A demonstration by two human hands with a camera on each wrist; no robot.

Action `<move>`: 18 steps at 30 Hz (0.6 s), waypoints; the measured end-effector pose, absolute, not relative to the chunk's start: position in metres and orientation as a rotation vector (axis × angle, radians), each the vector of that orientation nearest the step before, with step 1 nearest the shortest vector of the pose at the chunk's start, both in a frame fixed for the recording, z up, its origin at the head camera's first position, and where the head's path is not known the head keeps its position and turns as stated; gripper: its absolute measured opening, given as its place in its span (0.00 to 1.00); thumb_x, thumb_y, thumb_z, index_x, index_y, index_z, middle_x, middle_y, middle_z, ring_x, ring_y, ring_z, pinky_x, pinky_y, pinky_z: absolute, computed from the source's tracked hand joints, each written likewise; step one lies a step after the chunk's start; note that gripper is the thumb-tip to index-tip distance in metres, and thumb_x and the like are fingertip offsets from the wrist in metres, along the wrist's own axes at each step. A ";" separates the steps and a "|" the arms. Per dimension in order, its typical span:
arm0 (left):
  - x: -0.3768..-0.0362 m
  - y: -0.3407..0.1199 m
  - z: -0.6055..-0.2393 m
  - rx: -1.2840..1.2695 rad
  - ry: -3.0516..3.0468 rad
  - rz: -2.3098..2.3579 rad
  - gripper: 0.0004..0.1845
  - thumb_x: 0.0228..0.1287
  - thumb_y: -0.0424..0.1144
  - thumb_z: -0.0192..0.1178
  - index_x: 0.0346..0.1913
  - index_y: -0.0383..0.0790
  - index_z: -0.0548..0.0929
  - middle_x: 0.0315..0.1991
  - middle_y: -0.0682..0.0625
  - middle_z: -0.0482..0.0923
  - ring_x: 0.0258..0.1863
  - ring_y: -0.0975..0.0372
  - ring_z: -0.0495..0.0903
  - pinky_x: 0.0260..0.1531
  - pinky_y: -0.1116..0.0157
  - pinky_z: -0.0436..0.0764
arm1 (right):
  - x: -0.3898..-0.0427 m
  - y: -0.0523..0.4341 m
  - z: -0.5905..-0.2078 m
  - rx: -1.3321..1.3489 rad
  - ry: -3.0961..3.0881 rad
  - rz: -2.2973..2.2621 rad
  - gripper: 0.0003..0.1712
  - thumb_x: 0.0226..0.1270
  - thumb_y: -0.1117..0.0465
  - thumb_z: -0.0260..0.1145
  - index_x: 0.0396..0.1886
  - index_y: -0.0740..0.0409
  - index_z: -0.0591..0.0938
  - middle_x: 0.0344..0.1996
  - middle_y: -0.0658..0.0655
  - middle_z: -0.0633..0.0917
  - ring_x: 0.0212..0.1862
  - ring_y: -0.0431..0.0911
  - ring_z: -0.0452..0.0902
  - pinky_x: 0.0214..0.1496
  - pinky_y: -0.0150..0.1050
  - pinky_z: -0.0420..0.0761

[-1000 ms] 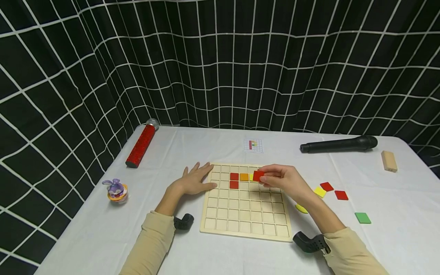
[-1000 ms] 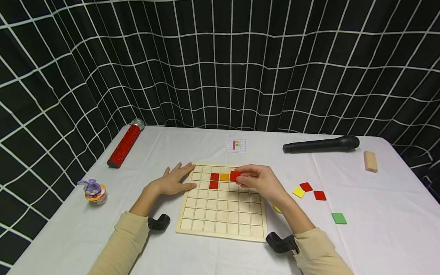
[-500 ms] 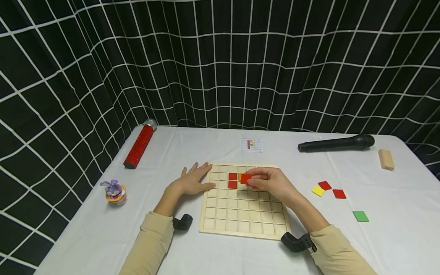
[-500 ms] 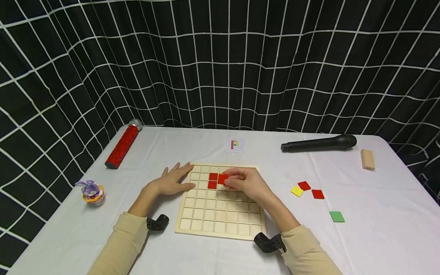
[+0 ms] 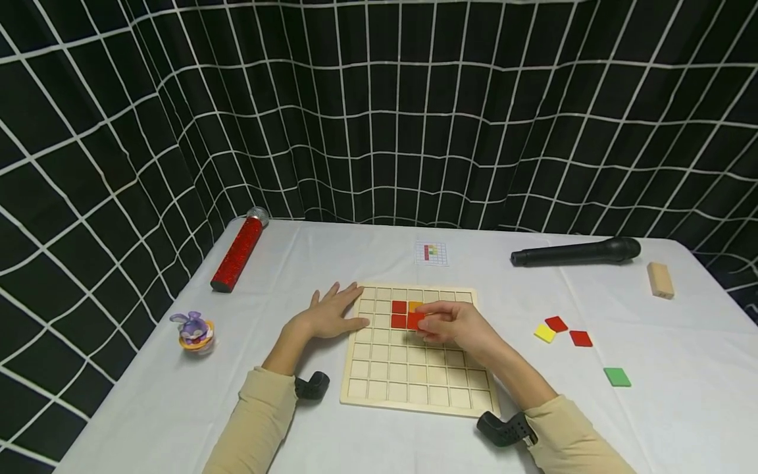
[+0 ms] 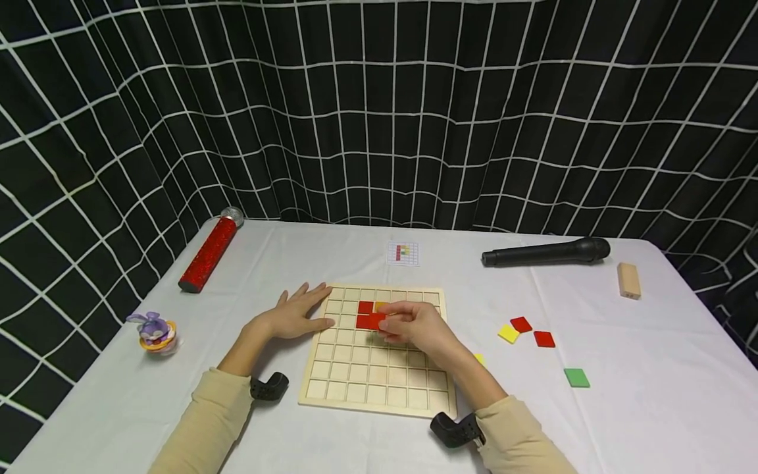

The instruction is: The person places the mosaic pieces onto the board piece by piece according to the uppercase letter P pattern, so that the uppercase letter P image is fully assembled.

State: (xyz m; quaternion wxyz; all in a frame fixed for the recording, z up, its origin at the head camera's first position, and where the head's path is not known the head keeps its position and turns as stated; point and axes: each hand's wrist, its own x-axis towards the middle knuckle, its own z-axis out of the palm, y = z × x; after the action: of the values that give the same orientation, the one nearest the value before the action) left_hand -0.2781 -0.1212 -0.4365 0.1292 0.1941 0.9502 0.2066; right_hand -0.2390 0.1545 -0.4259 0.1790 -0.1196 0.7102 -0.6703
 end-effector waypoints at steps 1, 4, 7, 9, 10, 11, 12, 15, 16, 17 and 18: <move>-0.278 -0.121 -0.436 0.564 2.762 0.600 0.41 0.66 0.59 0.53 0.75 0.42 0.55 0.74 0.46 0.49 0.73 0.48 0.39 0.66 0.41 0.34 | -0.239 0.154 -0.427 -0.325 1.995 -1.898 0.20 0.65 0.71 0.62 0.54 0.79 0.73 0.35 0.59 0.86 0.39 0.47 0.84 0.44 0.39 0.82; -0.278 -0.121 -0.436 0.567 2.760 0.608 0.41 0.66 0.58 0.53 0.75 0.42 0.55 0.74 0.46 0.49 0.73 0.47 0.40 0.66 0.41 0.34 | -0.238 0.152 -0.429 -0.283 1.954 -1.912 0.20 0.65 0.73 0.62 0.54 0.80 0.73 0.33 0.58 0.86 0.38 0.47 0.84 0.42 0.39 0.83; -0.278 -0.122 -0.436 0.568 2.757 0.616 0.41 0.66 0.58 0.53 0.75 0.42 0.55 0.74 0.45 0.49 0.73 0.47 0.40 0.66 0.41 0.34 | -0.237 0.150 -0.431 -0.225 1.911 -1.916 0.19 0.65 0.73 0.62 0.54 0.79 0.73 0.33 0.59 0.85 0.37 0.47 0.84 0.41 0.38 0.83; -0.278 -0.122 -0.435 0.565 2.756 0.616 0.41 0.66 0.58 0.54 0.75 0.42 0.55 0.74 0.45 0.49 0.73 0.47 0.39 0.66 0.41 0.34 | -0.237 0.149 -0.432 -0.193 1.889 -1.915 0.19 0.65 0.74 0.62 0.54 0.79 0.73 0.33 0.59 0.85 0.36 0.46 0.84 0.40 0.36 0.83; -0.277 -0.121 -0.435 0.565 2.756 0.616 0.41 0.66 0.58 0.54 0.75 0.42 0.55 0.74 0.45 0.49 0.73 0.47 0.39 0.66 0.41 0.34 | -0.237 0.149 -0.433 -0.174 1.880 -1.914 0.19 0.64 0.74 0.62 0.54 0.79 0.74 0.32 0.59 0.85 0.35 0.46 0.84 0.39 0.36 0.83; -0.277 -0.121 -0.435 0.564 2.757 0.615 0.41 0.66 0.58 0.54 0.75 0.42 0.55 0.74 0.45 0.49 0.73 0.47 0.40 0.66 0.41 0.34 | -0.236 0.149 -0.433 -0.165 1.880 -1.911 0.19 0.65 0.74 0.62 0.54 0.79 0.73 0.32 0.59 0.85 0.35 0.46 0.84 0.39 0.35 0.83; -0.277 -0.121 -0.436 0.562 2.758 0.613 0.41 0.66 0.58 0.54 0.75 0.42 0.55 0.74 0.45 0.49 0.73 0.47 0.40 0.66 0.41 0.34 | -0.236 0.148 -0.434 -0.153 1.879 -1.911 0.19 0.64 0.74 0.62 0.54 0.79 0.74 0.32 0.59 0.85 0.35 0.46 0.84 0.38 0.35 0.83; -0.277 -0.121 -0.436 0.559 2.764 0.602 0.41 0.66 0.59 0.53 0.75 0.42 0.55 0.74 0.46 0.49 0.73 0.48 0.39 0.66 0.41 0.34 | -0.235 0.146 -0.434 -0.145 1.885 -1.908 0.19 0.65 0.74 0.62 0.54 0.79 0.74 0.32 0.60 0.85 0.35 0.46 0.84 0.38 0.35 0.83; -0.277 -0.121 -0.436 0.559 2.765 0.598 0.41 0.66 0.59 0.53 0.75 0.42 0.55 0.74 0.46 0.49 0.73 0.48 0.39 0.66 0.41 0.34 | -0.235 0.145 -0.435 -0.139 1.890 -1.906 0.19 0.64 0.74 0.62 0.54 0.78 0.74 0.33 0.61 0.85 0.35 0.46 0.84 0.38 0.35 0.83; -0.277 -0.121 -0.436 0.558 2.767 0.597 0.41 0.66 0.59 0.53 0.75 0.42 0.55 0.74 0.46 0.49 0.73 0.48 0.39 0.66 0.42 0.34 | -0.235 0.144 -0.435 -0.144 1.899 -1.899 0.19 0.64 0.74 0.62 0.54 0.79 0.74 0.33 0.61 0.85 0.35 0.46 0.84 0.39 0.35 0.83; -0.277 -0.121 -0.436 0.557 2.767 0.595 0.41 0.66 0.59 0.53 0.75 0.42 0.55 0.74 0.46 0.49 0.73 0.48 0.39 0.66 0.42 0.34 | -0.234 0.143 -0.435 -0.139 1.907 -1.893 0.19 0.64 0.74 0.62 0.54 0.78 0.74 0.33 0.61 0.85 0.35 0.46 0.84 0.39 0.35 0.83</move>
State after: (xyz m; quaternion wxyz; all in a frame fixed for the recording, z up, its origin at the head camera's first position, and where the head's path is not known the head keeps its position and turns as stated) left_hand -0.2775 -0.1212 -0.4363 0.1282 0.1916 0.9513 0.2045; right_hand -0.2342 0.1429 -0.4352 0.2234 -0.0503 0.6908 -0.6858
